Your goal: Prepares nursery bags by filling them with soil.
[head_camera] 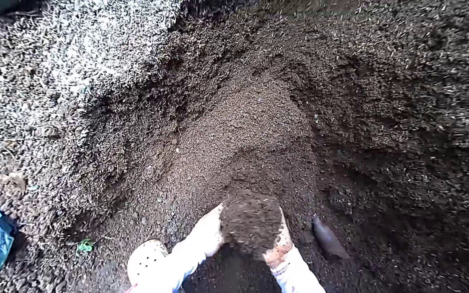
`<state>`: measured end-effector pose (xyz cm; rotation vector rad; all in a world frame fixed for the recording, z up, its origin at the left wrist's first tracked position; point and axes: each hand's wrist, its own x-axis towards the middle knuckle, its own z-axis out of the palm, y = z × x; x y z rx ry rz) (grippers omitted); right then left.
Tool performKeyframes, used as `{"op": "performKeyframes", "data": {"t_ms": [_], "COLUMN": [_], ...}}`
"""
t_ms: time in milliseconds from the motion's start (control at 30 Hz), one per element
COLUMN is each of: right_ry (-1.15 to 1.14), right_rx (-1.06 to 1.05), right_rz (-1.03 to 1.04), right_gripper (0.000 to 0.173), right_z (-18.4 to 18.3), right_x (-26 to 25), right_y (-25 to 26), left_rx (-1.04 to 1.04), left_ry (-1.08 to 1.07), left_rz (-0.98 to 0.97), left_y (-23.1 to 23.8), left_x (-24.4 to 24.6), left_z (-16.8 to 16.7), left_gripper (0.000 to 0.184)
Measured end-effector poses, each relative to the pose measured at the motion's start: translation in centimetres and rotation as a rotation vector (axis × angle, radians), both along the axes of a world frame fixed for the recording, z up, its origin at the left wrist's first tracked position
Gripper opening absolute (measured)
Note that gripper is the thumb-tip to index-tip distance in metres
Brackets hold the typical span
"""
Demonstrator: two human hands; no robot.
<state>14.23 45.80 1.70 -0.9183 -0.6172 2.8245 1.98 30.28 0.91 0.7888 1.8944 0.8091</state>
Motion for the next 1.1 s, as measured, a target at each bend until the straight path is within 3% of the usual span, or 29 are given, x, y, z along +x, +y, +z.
{"op": "performKeyframes", "data": {"t_ms": [67,133,267,400,433,500,567,700,767,900,1100], "right_ry": [-0.154,-0.346,-0.46,-0.495,-0.486,-0.503,-0.614,-0.74,-0.723,-0.79,-0.753], "right_rx": [0.181,0.486,0.974,1.348,1.386,1.409,1.287,0.926,0.877,1.144,1.505], "right_rz": [0.005,0.059,0.454,0.974,1.004,0.863,0.71,0.717,0.763,0.862,0.914], "right_gripper": [0.061,0.043,0.055,0.062,0.063,0.05,0.039,0.051,0.05,0.035,0.038], "right_z": [0.8,1.7,2.2,3.7,4.1,4.1,3.0,-1.2,-2.4,-1.6,6.2], "right_x": [-0.1,-0.5,-0.7,-1.2,-1.1,-0.7,-0.4,0.1,0.0,-0.3,2.2], "right_y": [-1.2,-2.1,-1.9,-1.5,-1.3,-0.4,0.6,0.8,0.0,-1.0,-0.6], "left_rx": [-0.037,-0.15,-0.092,-0.044,-0.053,-0.063,-0.074,-0.026,-0.024,-0.11,-0.097], "left_ry": [0.085,0.099,0.027,0.015,0.022,0.05,0.081,0.092,0.073,0.095,0.177], "left_rz": [-0.1,-0.165,-0.049,-0.011,-0.016,-0.005,0.03,0.107,0.123,0.106,0.005], "left_y": [-0.8,-1.2,-1.3,-1.1,-1.1,-1.2,-1.4,-0.9,-0.8,-0.9,-1.1], "left_x": [0.4,0.4,0.8,1.0,1.0,1.0,1.1,1.4,1.6,1.9,2.9], "left_z": [0.3,1.0,0.7,0.4,0.5,0.6,0.1,-1.9,-2.1,-0.2,7.9], "left_gripper": [0.062,0.06,0.089,0.095,0.093,0.088,0.08,0.067,0.067,0.069,0.068]}}
